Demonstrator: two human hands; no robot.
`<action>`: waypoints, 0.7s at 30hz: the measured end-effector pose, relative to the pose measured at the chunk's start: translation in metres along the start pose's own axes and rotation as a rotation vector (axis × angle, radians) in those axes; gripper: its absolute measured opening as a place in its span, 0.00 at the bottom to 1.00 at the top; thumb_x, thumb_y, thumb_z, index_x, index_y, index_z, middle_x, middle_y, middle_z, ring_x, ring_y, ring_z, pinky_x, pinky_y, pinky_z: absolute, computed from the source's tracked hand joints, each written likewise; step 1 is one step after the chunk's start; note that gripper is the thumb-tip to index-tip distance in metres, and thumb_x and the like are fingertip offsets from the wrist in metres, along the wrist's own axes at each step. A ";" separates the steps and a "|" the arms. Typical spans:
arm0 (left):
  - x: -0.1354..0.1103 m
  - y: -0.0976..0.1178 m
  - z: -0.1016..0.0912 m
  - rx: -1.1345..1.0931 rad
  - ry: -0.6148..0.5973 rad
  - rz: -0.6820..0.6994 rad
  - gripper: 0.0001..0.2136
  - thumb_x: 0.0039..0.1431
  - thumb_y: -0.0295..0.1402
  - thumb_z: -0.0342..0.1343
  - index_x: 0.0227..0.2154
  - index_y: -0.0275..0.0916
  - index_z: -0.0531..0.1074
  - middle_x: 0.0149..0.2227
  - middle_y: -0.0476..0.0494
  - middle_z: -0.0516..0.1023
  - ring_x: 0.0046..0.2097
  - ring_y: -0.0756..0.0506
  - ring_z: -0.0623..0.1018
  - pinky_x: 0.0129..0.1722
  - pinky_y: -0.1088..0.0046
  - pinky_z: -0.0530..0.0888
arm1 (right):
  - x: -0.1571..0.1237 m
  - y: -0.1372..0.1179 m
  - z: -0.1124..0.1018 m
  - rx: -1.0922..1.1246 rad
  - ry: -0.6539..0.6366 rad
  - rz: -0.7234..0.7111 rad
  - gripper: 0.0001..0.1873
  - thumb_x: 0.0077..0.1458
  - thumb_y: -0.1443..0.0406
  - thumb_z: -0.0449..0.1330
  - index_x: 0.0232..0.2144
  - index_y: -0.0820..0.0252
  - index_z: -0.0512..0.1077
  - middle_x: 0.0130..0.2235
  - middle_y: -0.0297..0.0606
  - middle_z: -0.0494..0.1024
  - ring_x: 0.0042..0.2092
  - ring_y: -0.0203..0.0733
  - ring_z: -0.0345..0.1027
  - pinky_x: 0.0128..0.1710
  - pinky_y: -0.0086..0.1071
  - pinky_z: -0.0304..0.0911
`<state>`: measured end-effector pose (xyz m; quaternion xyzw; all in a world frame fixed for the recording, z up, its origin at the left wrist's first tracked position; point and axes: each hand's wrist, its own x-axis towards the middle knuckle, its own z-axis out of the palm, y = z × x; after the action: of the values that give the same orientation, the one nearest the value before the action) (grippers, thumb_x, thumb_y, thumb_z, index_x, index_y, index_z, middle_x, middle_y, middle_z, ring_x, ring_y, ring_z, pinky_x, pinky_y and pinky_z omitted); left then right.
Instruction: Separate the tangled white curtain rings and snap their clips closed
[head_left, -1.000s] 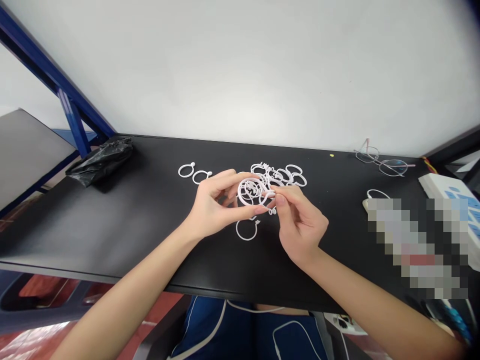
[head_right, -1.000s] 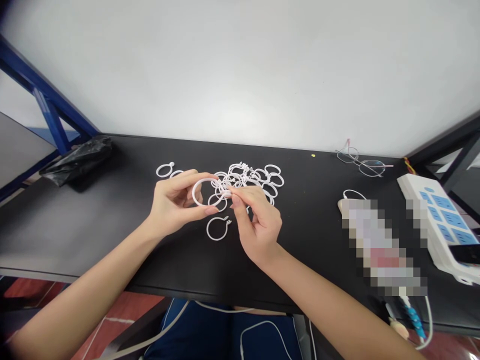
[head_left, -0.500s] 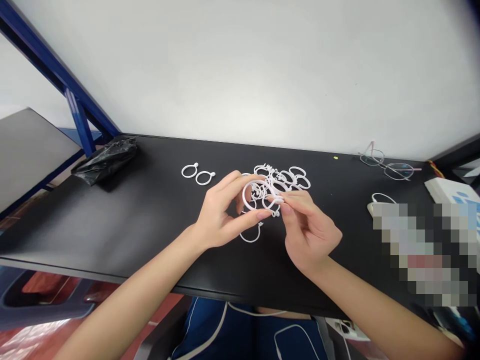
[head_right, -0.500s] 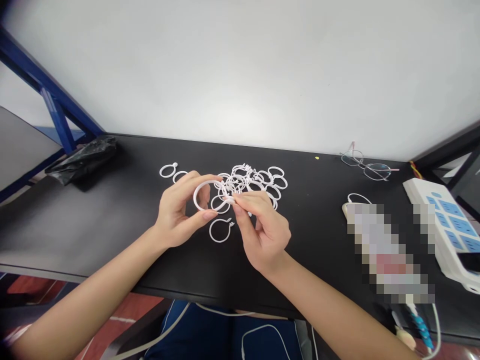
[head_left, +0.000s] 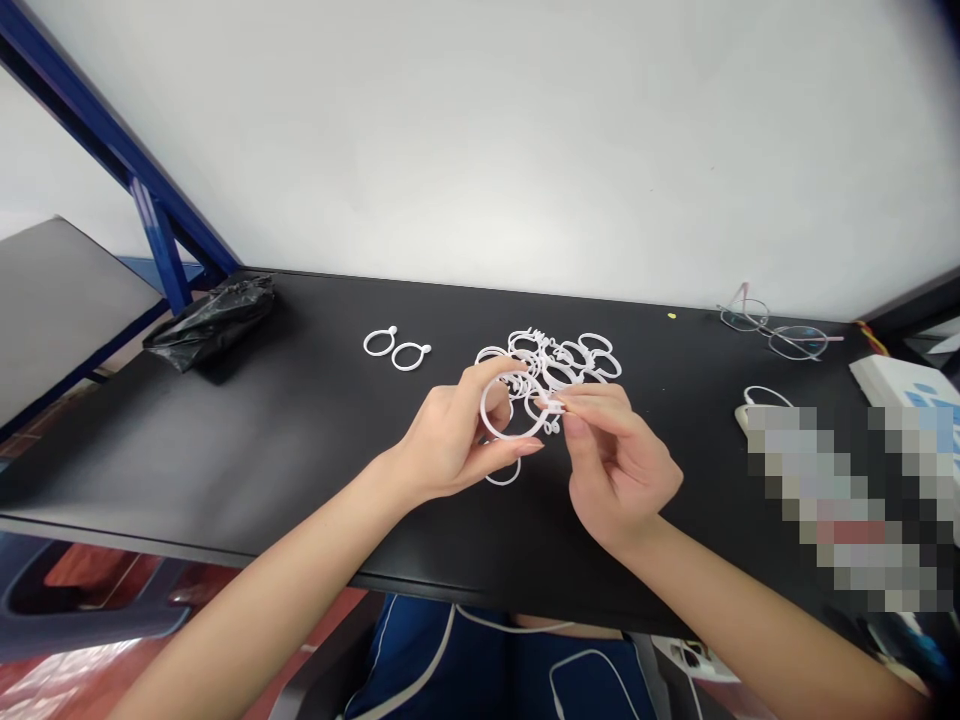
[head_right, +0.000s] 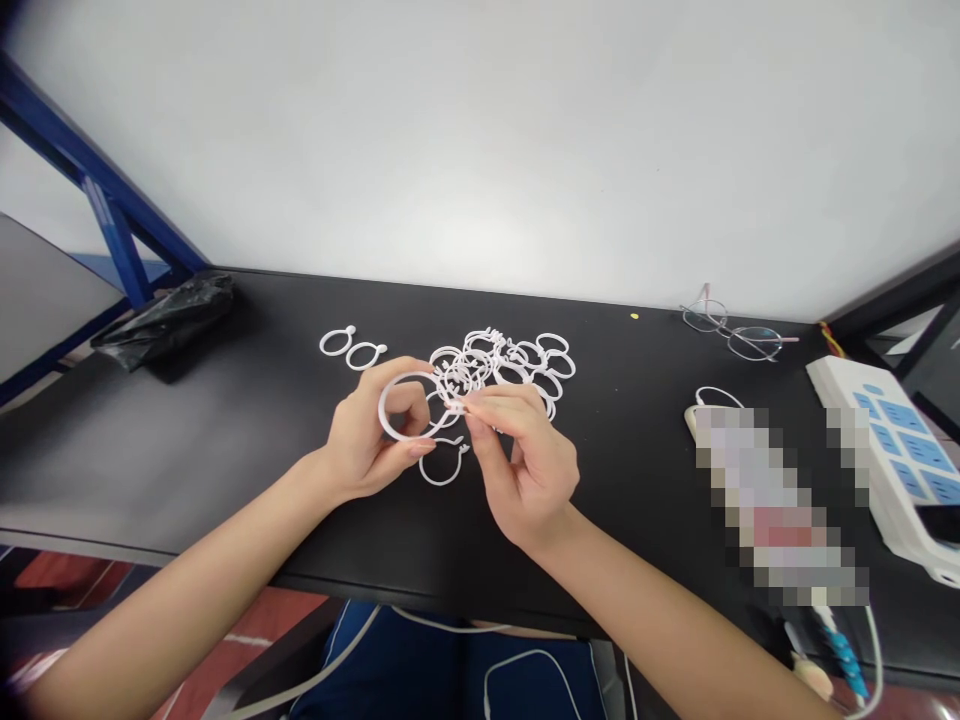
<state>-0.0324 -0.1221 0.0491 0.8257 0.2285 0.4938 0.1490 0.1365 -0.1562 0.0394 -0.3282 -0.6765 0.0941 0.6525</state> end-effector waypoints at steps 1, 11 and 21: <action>0.000 0.000 0.000 0.006 0.006 0.003 0.22 0.66 0.48 0.48 0.54 0.38 0.58 0.22 0.58 0.61 0.19 0.55 0.61 0.21 0.80 0.63 | 0.000 0.000 0.000 0.006 -0.002 -0.006 0.18 0.57 0.76 0.58 0.44 0.51 0.75 0.37 0.36 0.82 0.40 0.45 0.76 0.37 0.43 0.73; -0.012 -0.002 0.015 -0.216 0.036 -0.038 0.22 0.67 0.44 0.48 0.57 0.38 0.54 0.20 0.59 0.59 0.18 0.53 0.61 0.20 0.77 0.60 | -0.001 0.001 -0.002 0.023 -0.019 -0.084 0.21 0.55 0.78 0.59 0.46 0.53 0.74 0.36 0.37 0.81 0.40 0.45 0.75 0.36 0.43 0.72; -0.014 0.001 0.021 -0.237 0.124 0.001 0.22 0.67 0.46 0.48 0.56 0.39 0.55 0.19 0.60 0.57 0.16 0.55 0.58 0.16 0.78 0.57 | -0.005 0.001 0.001 0.093 -0.047 -0.068 0.19 0.55 0.78 0.59 0.47 0.56 0.73 0.36 0.38 0.78 0.36 0.41 0.73 0.32 0.38 0.72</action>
<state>-0.0189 -0.1311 0.0290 0.7703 0.1771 0.5673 0.2310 0.1355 -0.1578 0.0351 -0.2720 -0.6973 0.1107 0.6539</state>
